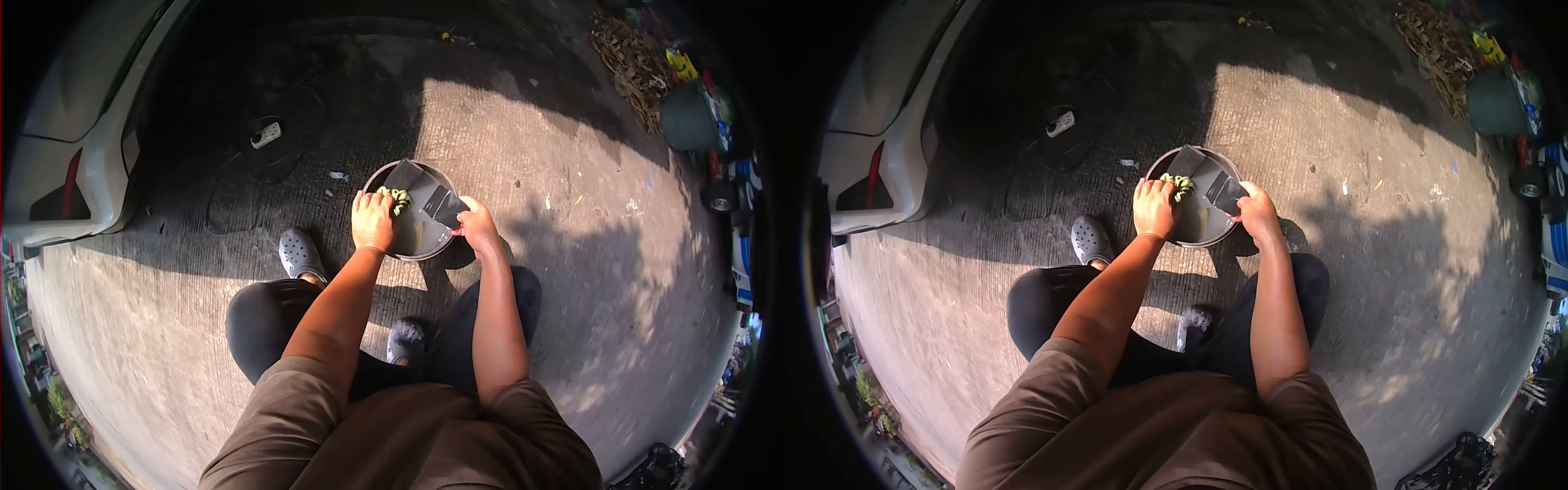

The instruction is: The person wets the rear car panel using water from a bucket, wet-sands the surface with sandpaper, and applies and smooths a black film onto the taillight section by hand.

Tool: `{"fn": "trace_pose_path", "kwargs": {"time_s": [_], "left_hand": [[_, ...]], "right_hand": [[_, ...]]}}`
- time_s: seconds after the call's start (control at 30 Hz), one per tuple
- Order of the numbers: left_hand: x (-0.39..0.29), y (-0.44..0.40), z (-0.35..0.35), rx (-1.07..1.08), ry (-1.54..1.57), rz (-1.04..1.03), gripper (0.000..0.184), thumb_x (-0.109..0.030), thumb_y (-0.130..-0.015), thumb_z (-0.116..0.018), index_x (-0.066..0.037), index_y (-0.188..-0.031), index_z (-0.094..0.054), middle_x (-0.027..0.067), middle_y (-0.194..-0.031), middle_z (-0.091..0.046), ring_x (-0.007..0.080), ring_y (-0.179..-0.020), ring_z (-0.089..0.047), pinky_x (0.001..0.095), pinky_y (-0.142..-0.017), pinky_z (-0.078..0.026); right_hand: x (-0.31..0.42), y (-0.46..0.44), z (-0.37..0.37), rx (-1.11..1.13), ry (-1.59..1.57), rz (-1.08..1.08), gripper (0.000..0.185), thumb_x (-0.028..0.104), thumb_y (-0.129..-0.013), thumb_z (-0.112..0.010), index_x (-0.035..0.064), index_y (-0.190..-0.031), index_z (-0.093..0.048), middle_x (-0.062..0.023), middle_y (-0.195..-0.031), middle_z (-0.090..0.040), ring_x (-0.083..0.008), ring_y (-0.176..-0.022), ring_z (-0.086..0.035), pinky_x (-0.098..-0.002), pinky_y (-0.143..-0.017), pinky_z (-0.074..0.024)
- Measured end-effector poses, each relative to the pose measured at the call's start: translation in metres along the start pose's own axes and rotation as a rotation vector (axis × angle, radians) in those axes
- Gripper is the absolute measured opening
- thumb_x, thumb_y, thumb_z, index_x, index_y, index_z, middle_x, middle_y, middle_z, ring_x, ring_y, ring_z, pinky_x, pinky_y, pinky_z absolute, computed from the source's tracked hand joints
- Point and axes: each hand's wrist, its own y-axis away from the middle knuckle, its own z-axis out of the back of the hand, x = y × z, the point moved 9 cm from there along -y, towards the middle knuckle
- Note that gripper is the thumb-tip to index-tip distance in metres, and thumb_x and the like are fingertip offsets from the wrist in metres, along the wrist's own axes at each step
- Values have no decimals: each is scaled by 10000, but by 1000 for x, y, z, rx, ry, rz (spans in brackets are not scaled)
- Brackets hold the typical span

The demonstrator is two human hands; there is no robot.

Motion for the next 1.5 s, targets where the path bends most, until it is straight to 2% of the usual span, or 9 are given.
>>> {"fn": "trace_pose_path", "kwargs": {"time_s": [0.27,0.47,0.7,0.87,1.0,1.07,1.2,1.27,1.5], "left_hand": [[-4,1,8,-37,-8,-38,512,-161,-869,-592,-231,-1376,-610,74,-1148,-642,269,-1163,-586,468,-1181,-338],[-3,-7,1,221,11,63,396,-305,-806,-736,-119,-1152,-687,107,-1160,-671,292,-1199,-578,500,-1191,-297],[-13,2,68,134,728,492,362,-336,-861,-752,-13,-785,-609,156,-703,-666,292,-658,-672,405,-665,-526],[-40,4,73,124,1026,558,332,-292,-958,-722,-76,-865,-488,13,-715,-529,91,-681,-534,304,-599,-453],[-64,15,76,-76,892,411,355,-162,-895,-696,-6,-1167,-531,164,-1046,-579,226,-1005,-583,334,-879,-486],[-71,32,40,98,713,476,581,-356,-937,-589,-143,-1469,-488,277,-1464,-405,436,-1368,-377,521,-1159,-303],[-77,42,30,323,885,685,706,-615,-924,-599,-161,-1459,-527,280,-1642,-228,475,-1501,-231,530,-1195,-255],[-78,34,28,205,1171,554,751,-628,-835,-733,-30,-1268,-596,242,-1380,-517,328,-1306,-530,393,-1103,-413],[-72,36,45,200,1040,543,648,-493,-699,-867,-21,-1081,-641,203,-1160,-669,310,-1092,-660,397,-944,-522]], "right_hand": [[21,11,-10,-70,17,104,537,-32,-877,-497,-1,-1413,-518,-100,-1039,-679,-175,-812,-675,-295,-722,-535],[19,7,-11,-188,170,194,345,76,-923,-639,-53,-1239,-586,-138,-993,-720,-175,-894,-713,-304,-734,-541],[-42,-1,-46,-73,-270,-132,410,257,-968,-648,28,-1298,-562,-91,-1156,-643,-188,-969,-652,-348,-664,-534],[-75,-18,-84,159,-824,-222,391,399,-1005,-546,42,-1138,-635,-107,-968,-725,-265,-831,-719,-423,-752,-582],[-68,-14,-91,343,-1003,-284,424,417,-1018,-499,38,-1080,-679,-120,-1002,-729,-261,-894,-712,-386,-821,-579],[-107,-48,-84,378,-954,-205,474,446,-1038,-422,49,-1162,-649,-150,-1090,-693,-315,-983,-682,-449,-900,-560],[-75,-14,-83,246,-862,-238,464,447,-1036,-414,63,-1177,-631,-155,-1133,-665,-332,-992,-665,-456,-905,-553],[-67,-8,-82,244,-869,-243,485,462,-1034,-406,59,-1186,-628,-158,-1150,-659,-335,-1012,-659,-459,-921,-544],[-50,-11,-84,245,-900,-228,560,514,-1027,-377,45,-1218,-616,-170,-1210,-638,-344,-1083,-639,-467,-978,-515]]}}
